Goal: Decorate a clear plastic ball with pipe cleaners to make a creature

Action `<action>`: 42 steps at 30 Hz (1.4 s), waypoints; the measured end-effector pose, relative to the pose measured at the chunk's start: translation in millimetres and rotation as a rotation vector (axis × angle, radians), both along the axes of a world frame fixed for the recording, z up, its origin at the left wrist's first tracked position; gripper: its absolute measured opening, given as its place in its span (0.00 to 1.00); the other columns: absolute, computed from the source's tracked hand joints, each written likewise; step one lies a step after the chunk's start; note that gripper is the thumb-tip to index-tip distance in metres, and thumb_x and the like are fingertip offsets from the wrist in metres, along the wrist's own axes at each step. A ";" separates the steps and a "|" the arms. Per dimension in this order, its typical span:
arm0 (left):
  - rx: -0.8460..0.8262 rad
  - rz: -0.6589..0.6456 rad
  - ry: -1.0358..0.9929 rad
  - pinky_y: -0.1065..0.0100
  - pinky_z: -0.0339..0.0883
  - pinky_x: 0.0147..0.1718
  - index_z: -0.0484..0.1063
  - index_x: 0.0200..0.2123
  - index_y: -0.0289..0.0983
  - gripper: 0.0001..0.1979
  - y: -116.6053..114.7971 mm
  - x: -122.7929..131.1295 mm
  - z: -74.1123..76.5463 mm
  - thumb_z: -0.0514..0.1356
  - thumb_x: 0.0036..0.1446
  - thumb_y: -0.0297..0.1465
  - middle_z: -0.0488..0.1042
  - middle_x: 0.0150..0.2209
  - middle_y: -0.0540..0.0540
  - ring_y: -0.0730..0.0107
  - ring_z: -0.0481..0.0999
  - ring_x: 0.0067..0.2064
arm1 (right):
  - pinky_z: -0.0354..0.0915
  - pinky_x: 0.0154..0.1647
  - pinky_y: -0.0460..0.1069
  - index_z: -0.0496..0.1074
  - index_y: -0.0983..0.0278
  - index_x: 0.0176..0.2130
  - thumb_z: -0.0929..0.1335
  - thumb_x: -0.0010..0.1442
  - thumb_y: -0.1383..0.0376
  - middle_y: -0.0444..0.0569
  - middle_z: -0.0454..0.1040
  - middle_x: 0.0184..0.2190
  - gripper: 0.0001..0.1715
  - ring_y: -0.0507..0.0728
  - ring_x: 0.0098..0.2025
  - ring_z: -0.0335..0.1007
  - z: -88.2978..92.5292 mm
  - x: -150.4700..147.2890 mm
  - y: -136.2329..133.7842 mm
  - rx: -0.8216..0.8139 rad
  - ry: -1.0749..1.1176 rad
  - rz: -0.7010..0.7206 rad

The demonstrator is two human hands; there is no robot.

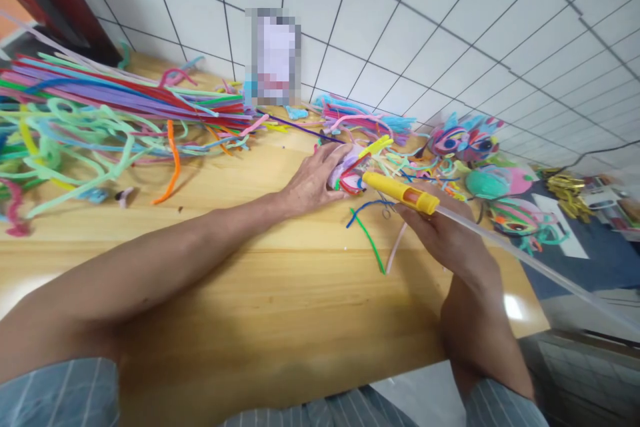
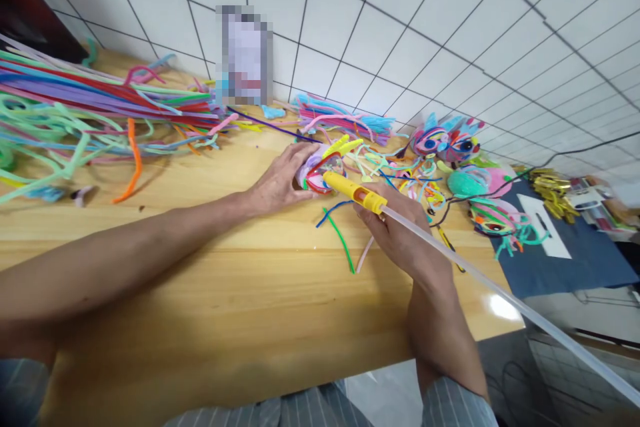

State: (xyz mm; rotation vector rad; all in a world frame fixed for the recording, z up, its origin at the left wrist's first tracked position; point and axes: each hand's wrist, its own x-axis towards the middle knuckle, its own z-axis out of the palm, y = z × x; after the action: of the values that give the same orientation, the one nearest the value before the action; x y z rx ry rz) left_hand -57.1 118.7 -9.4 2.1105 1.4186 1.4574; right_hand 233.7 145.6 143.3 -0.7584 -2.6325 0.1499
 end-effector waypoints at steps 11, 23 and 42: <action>-0.014 0.027 0.022 0.34 0.67 0.76 0.56 0.83 0.50 0.51 -1.0 3.9 -1.1 0.77 0.64 0.47 0.65 0.78 0.31 0.36 0.66 0.79 | 0.79 0.42 0.59 0.78 0.51 0.54 0.68 0.79 0.60 0.50 0.89 0.47 0.08 0.66 0.44 0.88 0.1 -2.4 -6.4 0.092 -0.028 0.039; -0.008 0.017 0.036 0.34 0.67 0.75 0.56 0.83 0.49 0.51 -0.4 4.2 -1.7 0.74 0.67 0.52 0.65 0.79 0.30 0.35 0.66 0.80 | 0.75 0.37 0.56 0.78 0.54 0.55 0.68 0.79 0.60 0.52 0.88 0.44 0.10 0.66 0.40 0.87 1.5 -3.0 -10.6 0.152 -0.085 0.031; 0.003 0.028 0.051 0.34 0.68 0.75 0.57 0.83 0.47 0.50 -0.4 4.3 -3.6 0.73 0.68 0.54 0.64 0.79 0.28 0.35 0.66 0.80 | 0.73 0.38 0.53 0.79 0.59 0.54 0.68 0.80 0.63 0.52 0.88 0.42 0.09 0.63 0.39 0.86 -0.8 -5.5 -9.8 0.234 -0.114 0.054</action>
State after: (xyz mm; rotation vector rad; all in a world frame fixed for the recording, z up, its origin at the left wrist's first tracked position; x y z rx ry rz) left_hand -52.9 118.2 -12.9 2.1523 1.4707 1.4264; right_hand 228.3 135.8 142.5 -0.6336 -2.7148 -0.1893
